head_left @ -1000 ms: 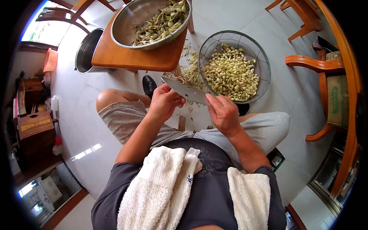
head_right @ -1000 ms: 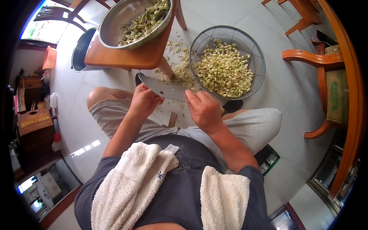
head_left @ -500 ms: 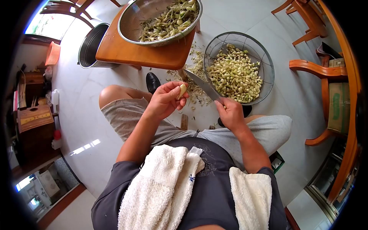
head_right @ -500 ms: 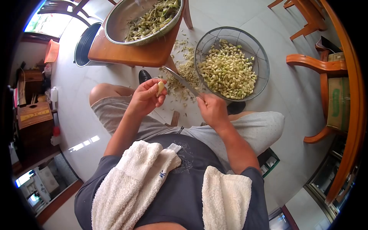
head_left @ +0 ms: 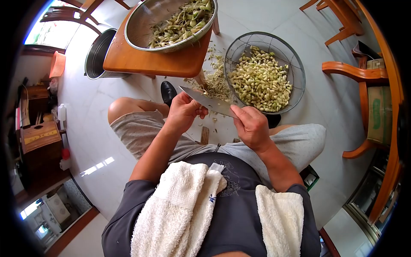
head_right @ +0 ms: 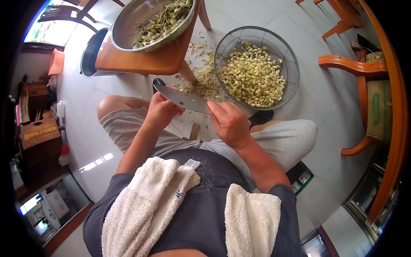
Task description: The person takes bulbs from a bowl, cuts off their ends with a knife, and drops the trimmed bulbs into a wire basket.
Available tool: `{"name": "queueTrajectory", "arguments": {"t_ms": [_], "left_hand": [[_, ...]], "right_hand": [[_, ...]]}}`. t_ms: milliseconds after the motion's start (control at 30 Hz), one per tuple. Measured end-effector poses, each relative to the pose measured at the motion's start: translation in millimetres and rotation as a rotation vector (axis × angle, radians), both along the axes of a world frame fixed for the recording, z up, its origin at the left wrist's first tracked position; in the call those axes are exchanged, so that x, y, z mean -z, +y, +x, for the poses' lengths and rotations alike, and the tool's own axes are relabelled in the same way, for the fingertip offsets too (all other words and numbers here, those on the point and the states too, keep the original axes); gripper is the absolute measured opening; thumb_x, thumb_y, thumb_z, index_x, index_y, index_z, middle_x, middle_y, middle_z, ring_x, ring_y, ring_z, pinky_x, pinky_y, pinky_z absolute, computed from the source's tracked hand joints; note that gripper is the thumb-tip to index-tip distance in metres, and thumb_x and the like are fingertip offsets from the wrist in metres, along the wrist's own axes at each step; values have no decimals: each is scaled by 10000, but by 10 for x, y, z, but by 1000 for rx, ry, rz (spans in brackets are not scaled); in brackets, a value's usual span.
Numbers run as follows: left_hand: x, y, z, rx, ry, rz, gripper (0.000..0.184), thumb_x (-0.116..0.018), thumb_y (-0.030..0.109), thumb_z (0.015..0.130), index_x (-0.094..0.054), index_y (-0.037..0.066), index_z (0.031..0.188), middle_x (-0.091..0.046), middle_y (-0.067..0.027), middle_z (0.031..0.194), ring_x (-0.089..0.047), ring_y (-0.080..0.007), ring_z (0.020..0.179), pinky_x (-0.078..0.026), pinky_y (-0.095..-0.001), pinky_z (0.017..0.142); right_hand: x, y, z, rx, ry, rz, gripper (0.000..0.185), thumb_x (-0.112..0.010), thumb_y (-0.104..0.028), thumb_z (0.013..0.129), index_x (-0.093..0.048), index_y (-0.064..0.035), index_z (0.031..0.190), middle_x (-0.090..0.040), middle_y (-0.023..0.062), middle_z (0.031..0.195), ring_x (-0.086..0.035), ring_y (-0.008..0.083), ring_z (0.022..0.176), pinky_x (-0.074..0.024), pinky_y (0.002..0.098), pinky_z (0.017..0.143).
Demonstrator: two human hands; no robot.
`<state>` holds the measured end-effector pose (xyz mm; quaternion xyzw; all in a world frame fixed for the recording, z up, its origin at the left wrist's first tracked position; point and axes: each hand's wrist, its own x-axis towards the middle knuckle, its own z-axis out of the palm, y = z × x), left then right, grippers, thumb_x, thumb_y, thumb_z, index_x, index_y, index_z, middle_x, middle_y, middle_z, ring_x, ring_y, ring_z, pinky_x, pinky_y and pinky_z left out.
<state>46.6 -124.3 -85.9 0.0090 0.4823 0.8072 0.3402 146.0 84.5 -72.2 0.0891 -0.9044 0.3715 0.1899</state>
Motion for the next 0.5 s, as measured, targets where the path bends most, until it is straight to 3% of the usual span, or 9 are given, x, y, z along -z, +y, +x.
{"name": "queueTrajectory", "arguments": {"t_ms": [200,333,433,500], "left_hand": [[-14,-31,28,-57,77,-10,174,-610,134,902,-560,-10,987,-647,-102,785,-615,-156,628,-477,-261,543],[-88,-83,31,-52,36,41,174,-594,130,912,-557,2,1025,-652,-105,838,-617,-154,648,-481,-263,560],[-66,-109,41,-55,-18,127,176,-570,134,926,-557,19,1059,-648,-111,881,-616,-162,676,-480,-267,571],[-17,-133,36,-29,-47,149,180,-549,141,936,-555,30,1077,-638,-124,920,-612,-174,707,-469,-268,569]], "right_hand": [[103,-42,16,45,-4,38,240,-634,-83,772,-656,-52,1009,-584,95,752,-582,294,697,-472,383,613],[344,24,55,168,-408,6,183,-583,-201,844,-671,-71,938,-604,159,775,-592,353,717,-471,418,621],[305,35,40,162,-384,-126,153,-619,-146,827,-663,-7,874,-592,156,702,-592,311,638,-457,364,580],[269,34,22,158,-413,-160,148,-614,-165,828,-666,-34,872,-599,166,718,-592,340,671,-461,393,595]]}}
